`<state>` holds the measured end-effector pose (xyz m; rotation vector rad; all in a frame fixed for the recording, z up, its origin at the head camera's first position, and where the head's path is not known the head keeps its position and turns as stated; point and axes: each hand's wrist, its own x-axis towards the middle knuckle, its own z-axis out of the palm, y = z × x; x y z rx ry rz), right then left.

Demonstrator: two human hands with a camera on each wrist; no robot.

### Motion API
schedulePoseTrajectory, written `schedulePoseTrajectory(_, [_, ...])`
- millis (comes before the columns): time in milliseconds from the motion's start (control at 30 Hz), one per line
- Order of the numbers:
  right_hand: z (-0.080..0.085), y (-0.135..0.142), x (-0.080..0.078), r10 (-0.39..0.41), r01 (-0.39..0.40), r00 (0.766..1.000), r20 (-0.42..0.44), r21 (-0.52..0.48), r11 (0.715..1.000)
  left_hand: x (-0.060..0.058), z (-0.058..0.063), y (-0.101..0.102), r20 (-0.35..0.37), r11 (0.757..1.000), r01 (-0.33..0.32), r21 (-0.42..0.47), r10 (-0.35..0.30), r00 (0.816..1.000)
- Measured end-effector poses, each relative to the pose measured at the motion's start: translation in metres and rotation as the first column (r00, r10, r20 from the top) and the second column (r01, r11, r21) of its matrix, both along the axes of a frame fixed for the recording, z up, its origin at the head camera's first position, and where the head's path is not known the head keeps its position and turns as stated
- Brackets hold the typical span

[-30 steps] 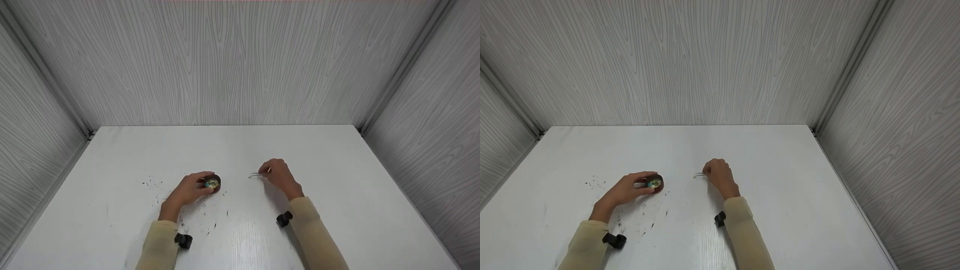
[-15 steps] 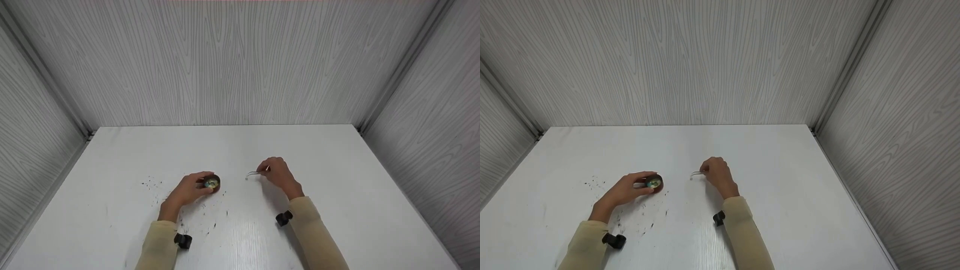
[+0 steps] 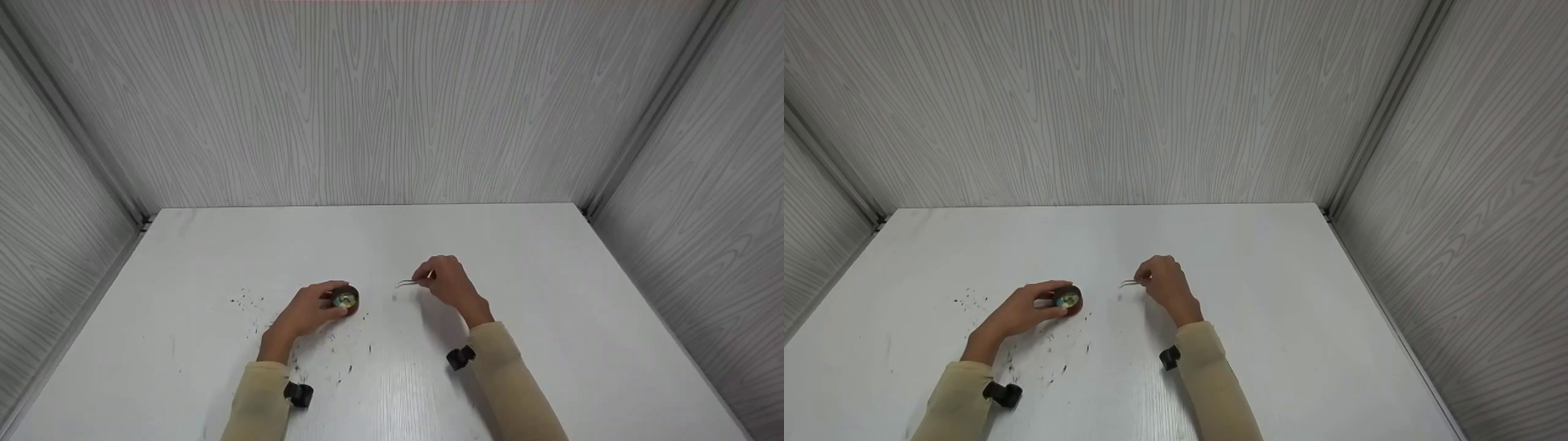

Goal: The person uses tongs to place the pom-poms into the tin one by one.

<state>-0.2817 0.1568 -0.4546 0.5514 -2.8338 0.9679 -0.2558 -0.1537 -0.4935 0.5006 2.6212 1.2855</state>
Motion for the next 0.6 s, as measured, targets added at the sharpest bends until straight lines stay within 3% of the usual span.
schedulePoseTrajectory(267, [0.003,-0.016,0.002,0.030,-0.030,0.999,0.012,-0.015,0.999,0.001,-0.001,0.000,0.027,0.999,-0.028,0.029,0.027,0.999])
schedulePoseTrajectory(600, [0.007,-0.048,0.004,0.122,-0.122,0.993,0.003,-0.018,0.992,0.002,0.003,0.002,0.025,0.999,-0.041,0.021,0.040,0.999])
